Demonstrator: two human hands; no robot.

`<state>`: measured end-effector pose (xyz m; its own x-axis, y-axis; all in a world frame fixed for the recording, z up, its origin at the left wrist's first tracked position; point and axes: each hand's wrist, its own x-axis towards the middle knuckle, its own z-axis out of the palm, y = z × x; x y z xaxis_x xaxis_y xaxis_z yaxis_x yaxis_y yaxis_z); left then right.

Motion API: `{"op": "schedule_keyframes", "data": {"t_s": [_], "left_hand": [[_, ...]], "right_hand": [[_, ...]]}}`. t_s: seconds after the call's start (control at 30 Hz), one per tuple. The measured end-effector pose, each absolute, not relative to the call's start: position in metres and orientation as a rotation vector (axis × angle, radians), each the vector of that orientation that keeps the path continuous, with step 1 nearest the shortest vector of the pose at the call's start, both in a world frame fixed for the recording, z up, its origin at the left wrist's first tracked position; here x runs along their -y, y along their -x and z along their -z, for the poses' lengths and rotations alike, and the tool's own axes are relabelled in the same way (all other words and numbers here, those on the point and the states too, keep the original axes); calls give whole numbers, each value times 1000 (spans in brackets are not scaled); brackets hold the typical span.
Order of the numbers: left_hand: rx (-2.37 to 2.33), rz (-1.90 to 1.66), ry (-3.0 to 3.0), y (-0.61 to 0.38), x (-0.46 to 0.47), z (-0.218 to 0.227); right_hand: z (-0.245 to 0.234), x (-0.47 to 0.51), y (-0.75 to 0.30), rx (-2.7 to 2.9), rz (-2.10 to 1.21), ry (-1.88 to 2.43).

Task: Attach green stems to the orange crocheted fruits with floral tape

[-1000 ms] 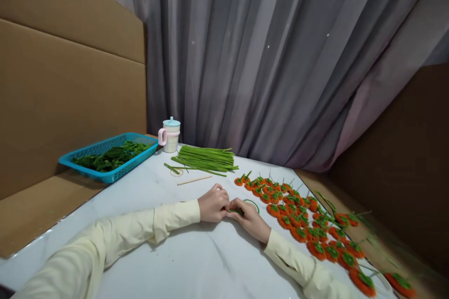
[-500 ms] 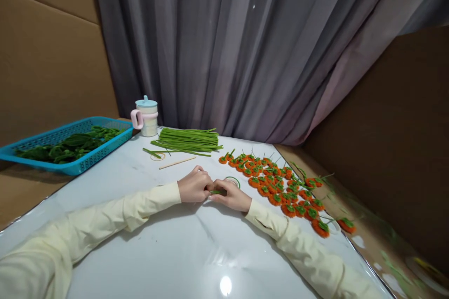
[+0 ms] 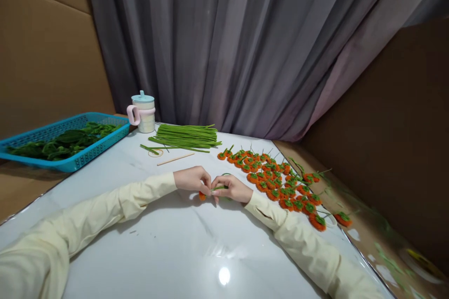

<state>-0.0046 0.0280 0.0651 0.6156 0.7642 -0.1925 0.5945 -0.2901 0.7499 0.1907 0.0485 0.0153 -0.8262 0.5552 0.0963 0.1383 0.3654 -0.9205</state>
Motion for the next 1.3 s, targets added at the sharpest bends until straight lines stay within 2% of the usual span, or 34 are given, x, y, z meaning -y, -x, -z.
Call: {"op": "schedule_keyframes", "data": {"t_s": [0.23, 0.6, 0.67, 0.8, 0.87, 0.93, 1.1, 1.3], "left_hand": [[-1000, -179, -1837, 7, -32, -64], [-852, -63, -1688, 19, -46, -62], [-786, -14, -1661, 20, -48, -63], [-705, 56, -1649, 21, -49, -65], [-705, 65, -1672, 22, -48, -66], [-727, 56, -1699, 22, -46, -68], [-962, -35, -2078, 24, -36, -84], [-1151, -158, -2726, 16, -5, -95]], "right_hand": [[-19, -43, -188, 2310, -1326, 585], [-9, -27, -180, 2336, -655, 523], [-7, -26, -179, 2382, -442, 421], [-5, -26, -180, 2442, 197, 124], [-5, -25, -179, 2440, 311, 58], [-4, -25, -179, 2454, 254, 83], [-4, -24, -176, 2278, -470, 483], [-10, -23, -177, 2102, -893, 707]]}}
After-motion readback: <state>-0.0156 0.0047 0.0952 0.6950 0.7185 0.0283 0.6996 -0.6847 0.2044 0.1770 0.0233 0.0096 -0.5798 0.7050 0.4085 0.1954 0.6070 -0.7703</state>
